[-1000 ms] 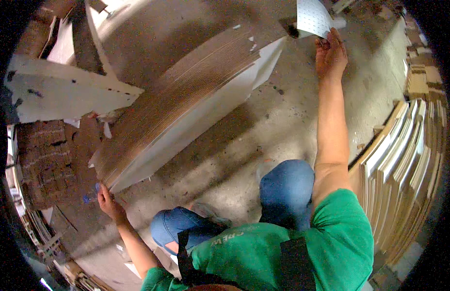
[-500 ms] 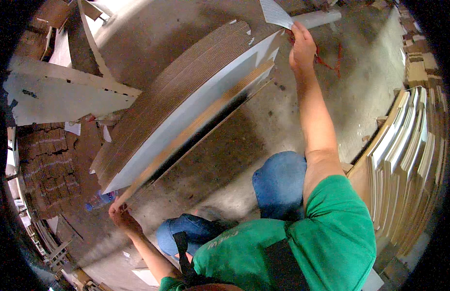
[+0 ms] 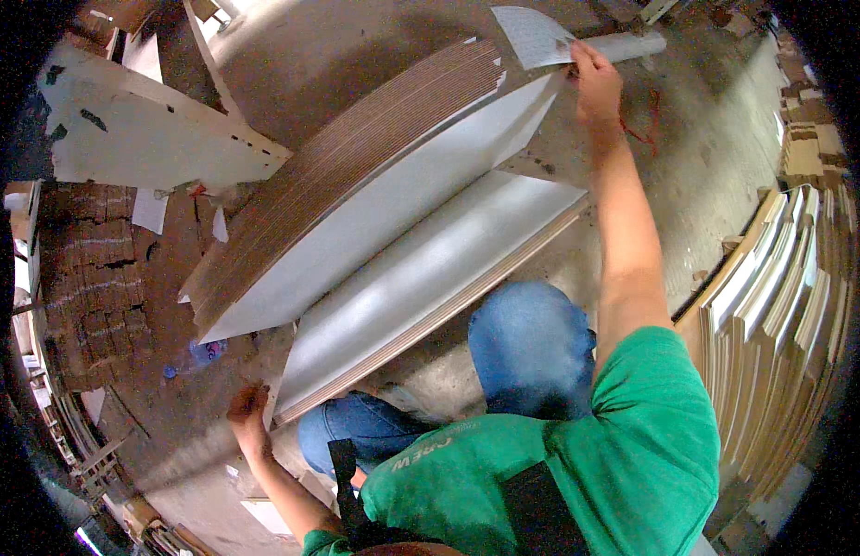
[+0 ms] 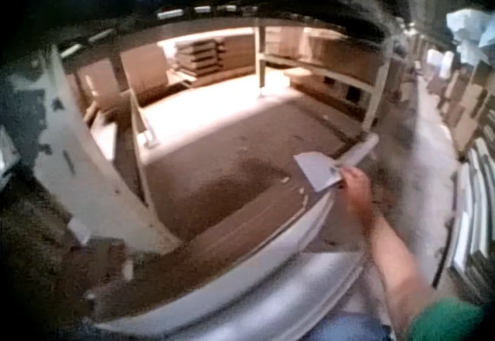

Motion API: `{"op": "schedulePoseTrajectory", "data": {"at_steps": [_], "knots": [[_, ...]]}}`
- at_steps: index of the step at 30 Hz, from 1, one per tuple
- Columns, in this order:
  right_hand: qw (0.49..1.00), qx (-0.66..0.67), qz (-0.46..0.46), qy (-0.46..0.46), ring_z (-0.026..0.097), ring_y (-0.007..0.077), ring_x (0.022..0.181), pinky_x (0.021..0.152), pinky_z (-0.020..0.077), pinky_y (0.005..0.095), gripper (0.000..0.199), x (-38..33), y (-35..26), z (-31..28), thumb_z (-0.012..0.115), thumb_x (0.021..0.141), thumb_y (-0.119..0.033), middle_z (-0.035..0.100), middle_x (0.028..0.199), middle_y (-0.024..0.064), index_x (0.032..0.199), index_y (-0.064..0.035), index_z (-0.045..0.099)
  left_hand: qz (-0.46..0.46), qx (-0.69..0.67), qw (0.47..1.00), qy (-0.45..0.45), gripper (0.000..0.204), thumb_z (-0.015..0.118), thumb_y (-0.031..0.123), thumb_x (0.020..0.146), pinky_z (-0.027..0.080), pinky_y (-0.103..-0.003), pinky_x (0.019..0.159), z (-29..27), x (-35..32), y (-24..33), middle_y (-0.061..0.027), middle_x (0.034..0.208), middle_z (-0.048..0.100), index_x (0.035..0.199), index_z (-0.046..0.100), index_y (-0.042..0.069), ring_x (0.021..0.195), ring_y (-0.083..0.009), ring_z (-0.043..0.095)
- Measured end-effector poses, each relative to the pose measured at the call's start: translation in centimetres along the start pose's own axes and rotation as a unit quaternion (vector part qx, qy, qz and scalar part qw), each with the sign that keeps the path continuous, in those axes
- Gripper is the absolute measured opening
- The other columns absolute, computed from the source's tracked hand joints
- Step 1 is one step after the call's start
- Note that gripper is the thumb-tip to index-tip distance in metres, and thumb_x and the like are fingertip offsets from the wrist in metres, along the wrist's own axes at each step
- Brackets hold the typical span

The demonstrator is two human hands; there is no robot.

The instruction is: The person sits on the floor and applies small white labels to the edges of a stack of white panels. They peel each label from a roll and press it onto the panel edge, repeating this process for multiple panels in the stack.

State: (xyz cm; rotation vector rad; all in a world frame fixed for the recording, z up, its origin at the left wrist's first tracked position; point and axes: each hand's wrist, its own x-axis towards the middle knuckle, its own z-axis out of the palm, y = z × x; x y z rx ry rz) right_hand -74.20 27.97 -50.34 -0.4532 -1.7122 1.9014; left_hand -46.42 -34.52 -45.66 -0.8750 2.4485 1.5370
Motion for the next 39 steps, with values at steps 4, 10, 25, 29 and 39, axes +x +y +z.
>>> {"op": "schedulePoseTrajectory", "data": {"at_steps": [4,10,25,29,39], "knots": [[0.999,-0.035,0.032,0.027,0.057,0.0117,0.068,0.056,0.0434,0.0225,0.028,-3.6,-3.0,-1.7,0.061,0.082,-0.021,0.062,0.088,0.0035,0.104,-0.0037,0.06,0.059,-0.092,0.992,0.062,0.015,0.059,0.008,0.081,0.042,-0.026,0.081,-1.7,1.9,-0.9,-0.005,0.089,0.062,0.093,0.063,0.0,0.081,-0.0128,0.056],[0.992,-0.105,0.048,0.048,0.059,0.0121,0.069,0.056,0.0479,0.0215,0.026,-5.0,-3.1,-5.3,0.06,0.084,-0.02,0.06,0.09,0.0033,0.105,-0.0058,0.059,0.12,0.093,0.988,0.03,0.018,0.059,0.015,0.083,0.043,-0.024,0.076,0.9,3.1,4.1,-0.0029,0.086,0.062,0.093,0.063,0.0,0.082,-0.0104,0.055],[0.929,0.018,-0.105,-0.355,0.056,0.0151,0.094,0.084,0.0454,0.03,0.027,-15.8,-11.6,13.6,0.046,0.084,0.005,0.058,0.107,0.0109,0.11,0.0033,0.055,0.124,-0.219,0.948,-0.195,0.028,0.054,0.02,0.088,0.047,-0.03,0.079,8.4,2.6,11.9,-0.0141,0.094,0.064,0.106,0.058,-0.002,0.088,-0.02,0.061],[0.815,-0.012,-0.142,-0.562,0.057,0.0127,0.091,0.076,0.0479,0.0263,0.023,-23.2,-11.4,19.5,0.05,0.081,0.006,0.062,0.098,0.0056,0.099,-0.002,0.061,0.116,-0.435,0.866,-0.217,0.035,0.053,0.016,0.088,0.046,-0.035,0.081,7.4,1.1,13.5,-0.0173,0.103,0.06,0.117,0.049,-0.002,0.092,-0.0265,0.06],[0.752,0.014,0.001,-0.659,0.052,0.0044,0.074,0.063,0.043,0.0201,0.024,-25.3,-9.2,22.5,0.052,0.08,0.005,0.061,0.097,0.0027,0.101,-0.0034,0.06,0.095,-0.424,0.899,-0.055,0.09,0.074,0.01,0.067,0.047,-0.037,0.08,6.0,-2.5,8.4,-0.0133,0.114,0.049,0.138,0.02,0.017,0.103,-0.0263,0.051]]}}
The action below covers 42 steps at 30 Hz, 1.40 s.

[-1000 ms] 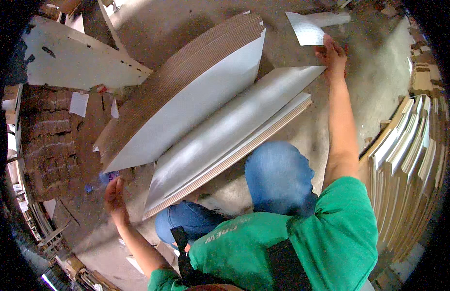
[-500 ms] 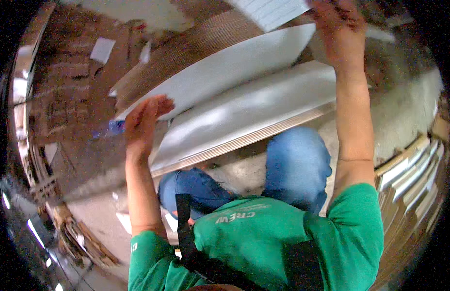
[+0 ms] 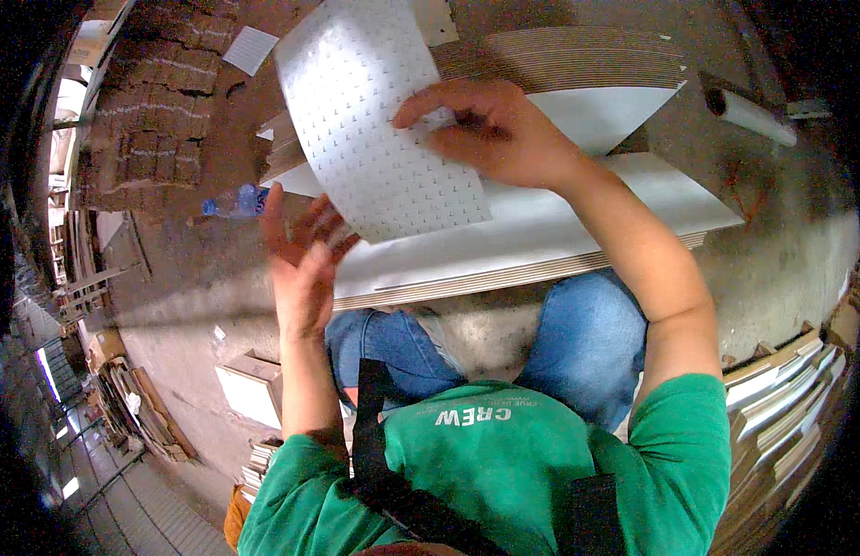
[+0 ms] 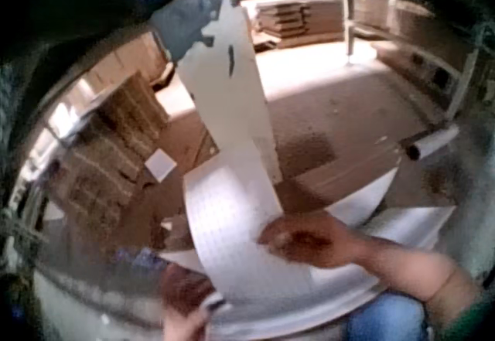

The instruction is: The person sits on the floor and applies small white labels to the edges of a stack of white panels. They peel each label from a roll and press it onto the panel edge, repeating this process for multiple panels in the stack.

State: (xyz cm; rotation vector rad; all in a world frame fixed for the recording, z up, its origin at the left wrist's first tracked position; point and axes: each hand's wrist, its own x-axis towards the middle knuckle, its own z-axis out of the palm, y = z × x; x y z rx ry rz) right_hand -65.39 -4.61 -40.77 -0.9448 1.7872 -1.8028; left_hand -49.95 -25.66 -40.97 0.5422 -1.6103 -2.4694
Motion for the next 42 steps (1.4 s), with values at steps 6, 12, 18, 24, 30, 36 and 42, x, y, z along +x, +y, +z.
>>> {"op": "schedulePoseTrajectory", "data": {"at_steps": [6,12,18,24,30,36,42], "knots": [[0.992,-0.019,-0.062,-0.109,0.045,0.0026,0.069,0.059,0.0381,0.0199,0.022,3.7,0.5,4.5,0.053,0.083,-0.001,0.059,0.09,-0.0011,0.102,-0.0057,0.06,0.145,0.073,0.987,0.015,0.108,0.07,-0.004,0.067,0.046,-0.041,0.084,0.7,-4.8,0.3,-0.0191,0.118,0.047,0.14,-0.006,0.02,0.101,-0.0281,0.054],[0.99,0.015,0.01,-0.142,0.041,0.0025,0.07,0.06,0.0364,0.0191,0.025,5.2,0.9,7.6,0.053,0.085,-0.005,0.056,0.092,-0.0022,0.11,-0.0074,0.056,0.01,0.18,0.981,0.074,0.023,0.065,-0.003,0.075,0.05,-0.025,0.063,-1.6,-6.2,1.4,-0.0111,0.082,0.063,0.098,0.062,-0.003,0.071,-0.0148,0.061],[0.973,0.129,0.064,-0.178,0.049,0.0074,0.084,0.069,0.0413,0.0225,0.041,2.3,-0.5,5.9,0.066,0.076,-0.009,0.055,0.107,0.0025,0.115,-0.008,0.054,0.052,0.117,0.989,0.074,0.025,0.062,-0.005,0.077,0.053,-0.026,0.062,0.1,-4.7,2.0,-0.014,0.089,0.061,0.102,0.058,-0.007,0.074,-0.0192,0.062],[0.984,0.054,0.07,-0.155,0.056,0.0133,0.087,0.076,0.0445,0.0257,0.033,2.5,-1.9,4.9,0.075,0.066,-0.014,0.062,0.094,0.0068,0.095,-0.0032,0.064,0.112,0.09,0.989,0.025,0.02,0.059,-0.006,0.079,0.054,-0.027,0.06,1.0,-3.7,2.6,-0.0164,0.088,0.062,0.099,0.059,-0.007,0.077,-0.0215,0.063],[0.986,-0.066,0.069,-0.134,0.059,0.0164,0.088,0.08,0.0457,0.0292,0.032,1.8,-2.2,5.6,0.075,0.067,-0.02,0.064,0.095,0.0074,0.094,-0.0065,0.065,0.173,0.258,0.949,0.043,0.021,0.064,0.002,0.077,0.051,-0.023,0.061,0.5,-4.8,3.0,-0.0104,0.084,0.066,0.098,0.063,-0.002,0.069,-0.0119,0.063],[0.997,0.035,0.062,-0.031,0.057,0.0141,0.079,0.07,0.0464,0.0264,0.028,0.0,-2.5,6.4,0.076,0.061,-0.008,0.062,0.085,0.0057,0.084,-0.0013,0.062,0.144,0.07,0.987,0.029,0.024,0.066,0.002,0.077,0.049,-0.02,0.063,1.8,-4.8,2.6,-0.0067,0.085,0.064,0.101,0.063,0.0,0.072,-0.0081,0.059],[0.997,0.061,0.046,0.003,0.057,0.0137,0.079,0.071,0.0464,0.0266,0.025,0.2,-3.4,7.0,0.075,0.062,-0.005,0.061,0.084,0.0048,0.083,-0.0022,0.062,0.161,0.043,0.986,0.014,0.023,0.063,0.002,0.079,0.051,-0.022,0.062,2.0,-4.4,3.3,-0.0096,0.085,0.064,0.102,0.061,-0.002,0.074,-0.0112,0.061]]}}
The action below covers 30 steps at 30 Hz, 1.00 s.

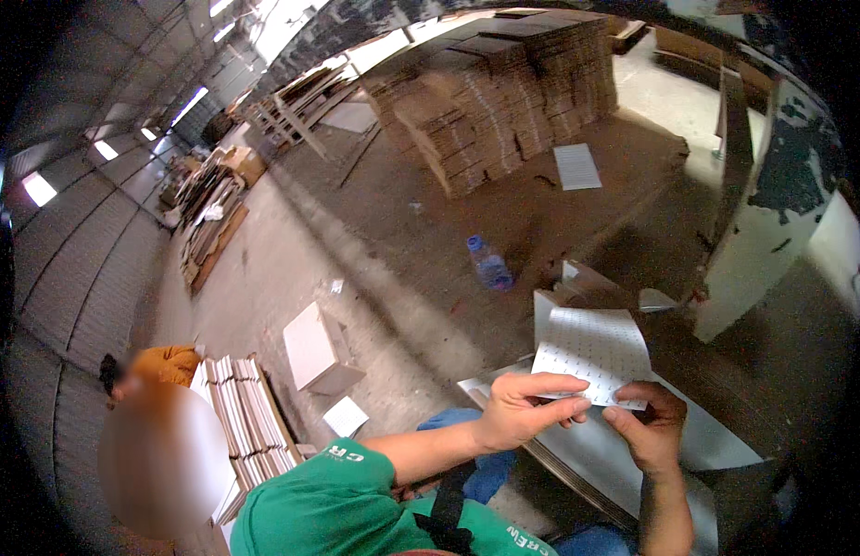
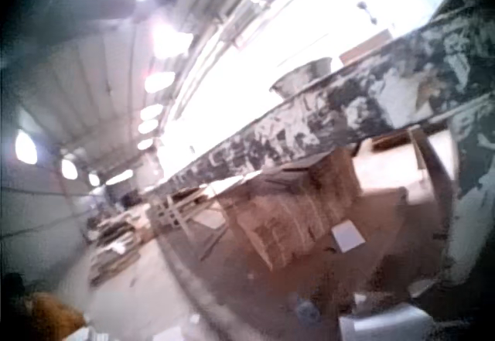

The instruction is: The person sits on the floor and applies small white labels to the edges of a stack of white panels. They peel each label from a roll and press it onto the panel edge, repeating this process for multiple panels in the stack.

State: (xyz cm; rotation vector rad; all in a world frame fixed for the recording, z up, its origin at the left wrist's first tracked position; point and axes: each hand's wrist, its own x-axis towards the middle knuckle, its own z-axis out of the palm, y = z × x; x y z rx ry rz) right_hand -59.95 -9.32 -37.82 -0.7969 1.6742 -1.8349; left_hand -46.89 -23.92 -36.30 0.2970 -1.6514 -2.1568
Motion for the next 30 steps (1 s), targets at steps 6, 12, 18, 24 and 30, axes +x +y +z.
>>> {"op": "schedulePoseTrajectory", "data": {"at_steps": [6,12,18,24,30], "knots": [[0.996,-0.084,0.034,-0.019,0.058,0.0138,0.084,0.074,0.0468,0.0289,0.03,1.6,-0.2,-5.0,0.075,0.065,-0.015,0.062,0.09,0.0059,0.091,-0.0063,0.063,0.138,0.262,0.95,-0.103,0.026,0.066,0.006,0.077,0.052,-0.024,0.062,2.3,4.2,2.6,-0.0108,0.081,0.067,0.101,0.061,-0.003,0.068,-0.0138,0.064],[0.986,-0.049,-0.131,-0.095,0.058,0.019,0.085,0.076,0.0453,0.032,0.03,4.4,-1.6,-3.9,0.068,0.074,-0.024,0.063,0.09,0.0091,0.095,-0.0038,0.061,0.047,0.141,0.988,0.042,0.027,0.062,-0.002,0.075,0.052,-0.031,0.058,0.0,5.5,-2.6,-0.0194,0.091,0.061,0.101,0.057,-0.004,0.068,-0.0201,0.062],[0.99,0.051,-0.116,0.062,0.056,0.0119,0.083,0.073,0.0444,0.0273,0.024,-2.0,-3.4,-4.2,0.07,0.073,-0.016,0.063,0.086,0.0038,0.09,-0.0017,0.062,0.057,0.222,0.956,-0.185,0.033,0.058,0.008,0.085,0.048,-0.028,0.064,1.5,6.5,-1.9,-0.0158,0.087,0.064,0.113,0.05,-0.006,0.071,-0.0165,0.059],[0.991,0.015,-0.1,0.086,0.055,0.0108,0.089,0.079,0.043,0.0262,0.022,-2.3,-2.9,-3.7,0.068,0.076,-0.012,0.061,0.092,0.004,0.094,-0.0021,0.061,0.066,0.194,0.944,-0.261,0.029,0.055,0.006,0.086,0.048,-0.029,0.065,-0.1,7.3,-2.9,-0.0151,0.09,0.062,0.112,0.048,-0.006,0.07,-0.0161,0.057],[0.993,0.013,-0.099,0.07,0.055,0.0127,0.09,0.08,0.043,0.0274,0.024,-1.6,-2.4,-3.8,0.068,0.076,-0.012,0.061,0.093,0.0051,0.096,-0.0028,0.06,0.01,0.179,0.961,-0.212,0.033,0.055,0.006,0.086,0.046,-0.028,0.067,0.5,6.9,-2.2,-0.0139,0.091,0.062,0.114,0.047,-0.007,0.073,-0.0155,0.057]]}}
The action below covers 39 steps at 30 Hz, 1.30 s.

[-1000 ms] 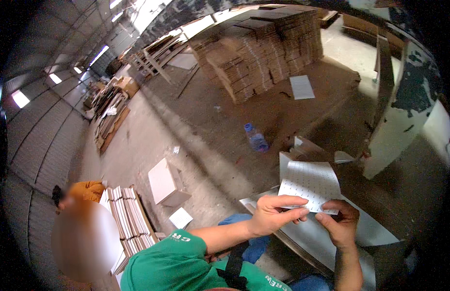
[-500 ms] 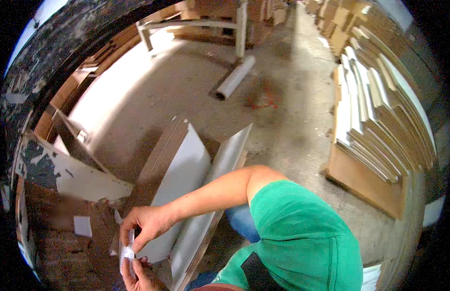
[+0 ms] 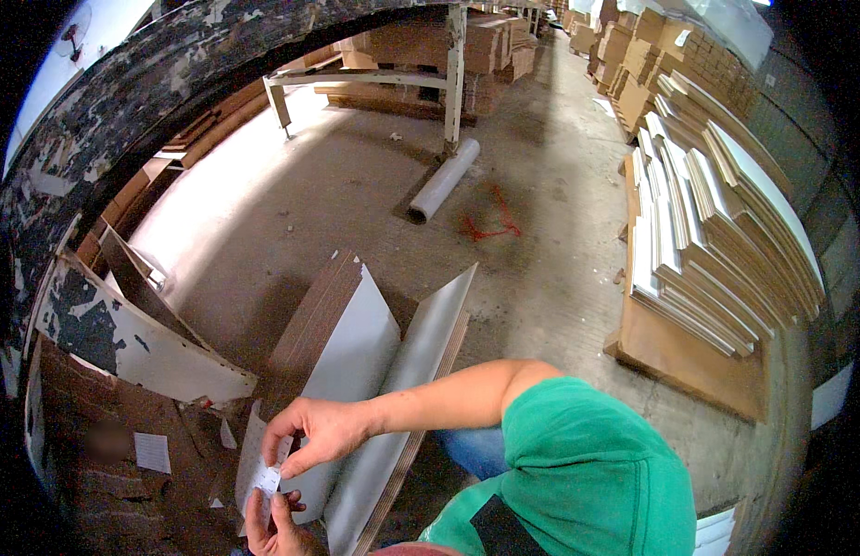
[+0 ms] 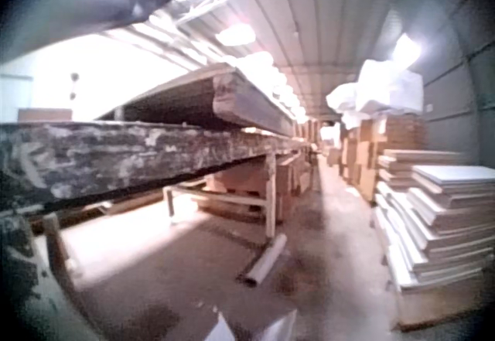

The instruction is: The person sits on the floor and applies small white labels to the edges of a stack of white panels. They peel each label from a roll and press it onto the panel edge, repeating this process for multiple panels in the stack.

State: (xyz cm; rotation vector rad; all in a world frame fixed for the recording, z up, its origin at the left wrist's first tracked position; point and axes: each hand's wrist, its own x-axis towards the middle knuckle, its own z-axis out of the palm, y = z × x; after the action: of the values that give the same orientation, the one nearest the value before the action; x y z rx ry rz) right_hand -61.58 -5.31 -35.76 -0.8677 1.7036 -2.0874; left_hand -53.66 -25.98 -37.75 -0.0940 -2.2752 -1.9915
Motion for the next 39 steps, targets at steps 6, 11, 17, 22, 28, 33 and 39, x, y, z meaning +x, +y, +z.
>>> {"op": "schedulePoseTrajectory", "data": {"at_steps": [6,11,17,22,28,33,39], "knots": [[1.0,-0.013,-0.01,0.001,0.055,0.0129,0.091,0.081,0.0429,0.027,0.024,-0.7,-0.5,-0.3,0.068,0.076,-0.012,0.061,0.095,0.0052,0.097,-0.0027,0.06,0.02,0.007,1.0,-0.02,0.032,0.054,0.007,0.087,0.046,-0.028,0.072,0.9,-0.2,-0.1,-0.0143,0.093,0.062,0.115,0.047,-0.008,0.078,-0.0156,0.057],[1.0,-0.01,-0.025,0.014,0.056,0.0131,0.086,0.077,0.0436,0.0275,0.023,-1.1,-2.2,0.1,0.069,0.071,-0.01,0.063,0.089,0.0045,0.092,-0.0028,0.062,0.049,0.068,0.996,-0.043,0.037,0.053,0.005,0.088,0.046,-0.028,0.073,-0.5,-0.9,-1.3,-0.0138,0.093,0.062,0.12,0.039,-0.006,0.078,-0.0147,0.057],[0.996,-0.03,-0.08,0.005,0.057,0.0161,0.083,0.075,0.0439,0.0289,0.023,-1.9,-2.4,-0.3,0.069,0.069,-0.008,0.062,0.088,0.0077,0.089,-0.0022,0.062,0.124,0.128,0.979,-0.095,0.036,0.052,0.002,0.087,0.046,-0.029,0.076,-1.5,-1.5,-1.9,-0.0155,0.09,0.062,0.12,0.039,-0.007,0.077,-0.0157,0.058],[0.987,-0.072,-0.147,0.007,0.057,0.0218,0.078,0.071,0.0439,0.0311,0.024,-2.1,-3.1,-0.9,0.07,0.068,-0.009,0.06,0.086,0.0106,0.089,-0.0014,0.061,0.415,0.37,0.817,-0.151,0.034,0.053,0.0,0.086,0.046,-0.031,0.079,-2.6,-0.3,0.1,-0.018,0.095,0.061,0.117,0.043,-0.007,0.081,-0.0186,0.059],[0.975,-0.06,-0.213,0.01,0.056,0.024,0.078,0.069,0.0446,0.0314,0.03,-1.6,-3.2,0.2,0.073,0.067,-0.009,0.06,0.088,0.0114,0.093,-0.0014,0.061,0.007,0.125,0.992,0.014,0.03,0.06,0.002,0.082,0.048,-0.034,0.078,-1.4,-4.0,1.7,-0.02,0.096,0.059,0.109,0.051,-0.007,0.086,-0.0219,0.058],[0.968,-0.078,-0.24,0.003,0.056,0.0252,0.077,0.066,0.0447,0.032,0.029,-1.8,-2.6,0.9,0.073,0.067,-0.008,0.061,0.085,0.0117,0.093,-0.0017,0.061,0.094,0.197,0.976,-0.012,0.032,0.063,0.001,0.08,0.048,-0.033,0.076,-2.1,-4.8,2.1,-0.0189,0.098,0.057,0.108,0.051,-0.008,0.086,-0.0216,0.058],[0.964,-0.075,-0.256,-0.001,0.056,0.0236,0.069,0.058,0.0433,0.0328,0.026,-3.0,-3.5,0.3,0.073,0.068,-0.009,0.062,0.08,0.0096,0.09,-0.0015,0.061,0.06,0.151,0.987,0.014,0.035,0.066,0.0,0.076,0.048,-0.032,0.076,-0.6,-5.5,3.1,-0.0186,0.098,0.056,0.107,0.051,-0.009,0.086,-0.0217,0.058]]}}
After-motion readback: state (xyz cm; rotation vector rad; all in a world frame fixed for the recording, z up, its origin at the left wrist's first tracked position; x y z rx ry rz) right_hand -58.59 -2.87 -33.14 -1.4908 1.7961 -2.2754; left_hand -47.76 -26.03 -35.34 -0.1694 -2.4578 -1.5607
